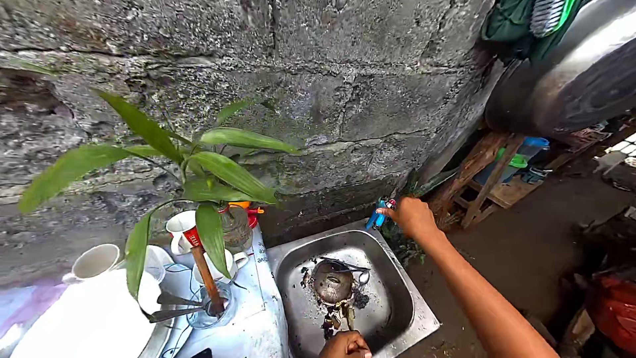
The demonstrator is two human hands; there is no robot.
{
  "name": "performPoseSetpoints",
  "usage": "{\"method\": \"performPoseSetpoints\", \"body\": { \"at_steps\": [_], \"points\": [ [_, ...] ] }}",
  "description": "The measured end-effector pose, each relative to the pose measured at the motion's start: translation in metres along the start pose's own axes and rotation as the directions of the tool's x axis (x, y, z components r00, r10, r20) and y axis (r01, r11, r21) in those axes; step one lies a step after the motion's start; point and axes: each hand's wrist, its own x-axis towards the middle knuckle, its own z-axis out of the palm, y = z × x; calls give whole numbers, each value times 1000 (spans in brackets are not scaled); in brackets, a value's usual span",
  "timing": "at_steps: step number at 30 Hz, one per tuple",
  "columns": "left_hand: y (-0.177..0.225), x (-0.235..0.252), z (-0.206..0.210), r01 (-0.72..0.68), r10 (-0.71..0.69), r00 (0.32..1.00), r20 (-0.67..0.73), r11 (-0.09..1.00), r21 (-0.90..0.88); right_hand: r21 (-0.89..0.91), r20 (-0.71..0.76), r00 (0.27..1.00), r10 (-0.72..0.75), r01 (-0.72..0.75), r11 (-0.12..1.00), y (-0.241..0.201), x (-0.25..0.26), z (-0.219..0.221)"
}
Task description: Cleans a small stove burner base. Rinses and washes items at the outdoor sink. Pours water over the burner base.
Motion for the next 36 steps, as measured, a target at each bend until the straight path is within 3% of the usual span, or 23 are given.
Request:
{"method": "performPoseSetpoints", "body": {
  "at_steps": [5,10,12,14,16,17,18,19,21,24,26,27,30,31,34,35,36],
  "points": [
    [1,75,-14,129,-130,989,-70,991,-27,-87,118,993,-17,28,996,7,28,0],
    [1,171,-34,83,-108,958,-266,991,-105,-32,225,917,-328,344,939,29,59,0],
    [13,207,-40,7,-99,929,-356,968,-250,37,189,886,-423,424,905,41,62,-1],
    [30,236,-43,-75,-115,908,-402,901,-428,291,-22,886,-463,449,845,64,59,16],
    [45,256,-44,-119,-187,875,-447,812,-572,670,-268,928,-259,373,642,78,51,62],
    [48,266,-45,-120,-247,843,-478,780,-614,821,-283,955,-85,288,493,75,47,91],
    [47,276,-45,-114,-309,801,-513,762,-637,919,-191,981,25,170,355,71,43,122],
    [42,284,-44,-117,-379,745,-549,737,-666,969,-49,998,32,40,245,65,37,151],
    [35,291,-48,-170,-494,654,-573,642,-747,979,143,985,-96,-126,161,48,34,197],
    [41,287,-38,-274,-663,466,-586,521,-808,952,265,952,-151,-233,200,21,53,221],
    [53,280,-17,-348,-628,487,-607,498,-794,934,311,937,-158,-271,233,12,75,225],
    [58,285,-5,-376,-615,484,-622,496,-783,933,344,924,-169,-316,174,10,85,232],
    [42,302,-1,-472,-576,418,-702,522,-710,786,455,839,-298,-536,-307,18,87,248],
    [33,305,-11,-513,-549,432,-716,503,-696,751,474,832,-287,-553,-361,22,82,244],
    [7,304,-45,-682,-499,506,-704,268,-680,714,524,794,-307,-606,-350,40,58,225],
    [0,302,-58,-718,-541,467,-700,229,-657,756,523,784,-335,-608,-241,49,49,221],
    [-8,301,-71,-727,-598,413,-687,237,-644,831,498,790,-357,-552,-62,57,42,220]
  ]
}}
